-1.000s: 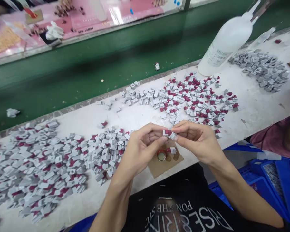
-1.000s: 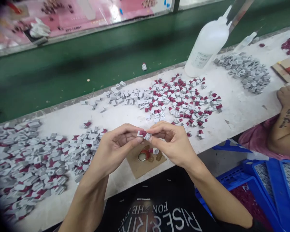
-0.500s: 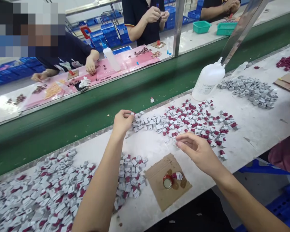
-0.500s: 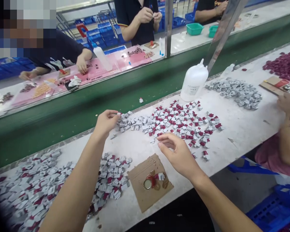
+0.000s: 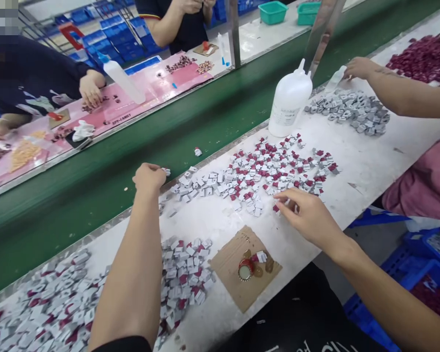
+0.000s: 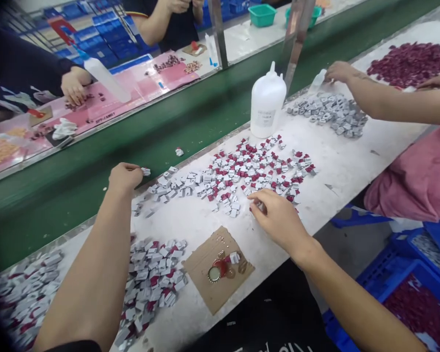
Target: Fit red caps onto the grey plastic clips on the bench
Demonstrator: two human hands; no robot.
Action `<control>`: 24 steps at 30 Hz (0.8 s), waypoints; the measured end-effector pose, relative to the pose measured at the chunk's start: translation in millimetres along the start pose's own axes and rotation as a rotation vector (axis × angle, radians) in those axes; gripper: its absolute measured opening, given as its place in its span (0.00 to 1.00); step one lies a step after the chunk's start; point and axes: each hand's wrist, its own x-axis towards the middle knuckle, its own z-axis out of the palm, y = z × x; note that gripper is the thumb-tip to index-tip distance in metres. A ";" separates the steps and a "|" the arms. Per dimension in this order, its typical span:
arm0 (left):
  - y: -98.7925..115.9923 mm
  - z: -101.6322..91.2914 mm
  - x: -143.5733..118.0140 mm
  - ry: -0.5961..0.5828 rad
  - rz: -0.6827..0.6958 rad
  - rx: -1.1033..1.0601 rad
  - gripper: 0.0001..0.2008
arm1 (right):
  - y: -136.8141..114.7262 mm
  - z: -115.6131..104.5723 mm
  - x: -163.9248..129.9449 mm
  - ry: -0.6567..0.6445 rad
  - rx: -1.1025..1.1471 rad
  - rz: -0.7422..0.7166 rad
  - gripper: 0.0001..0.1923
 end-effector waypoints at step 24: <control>55.4 32.5 -31.9 -0.013 0.111 0.076 0.10 | 2.3 25.2 34.9 -0.037 -0.343 0.036 0.06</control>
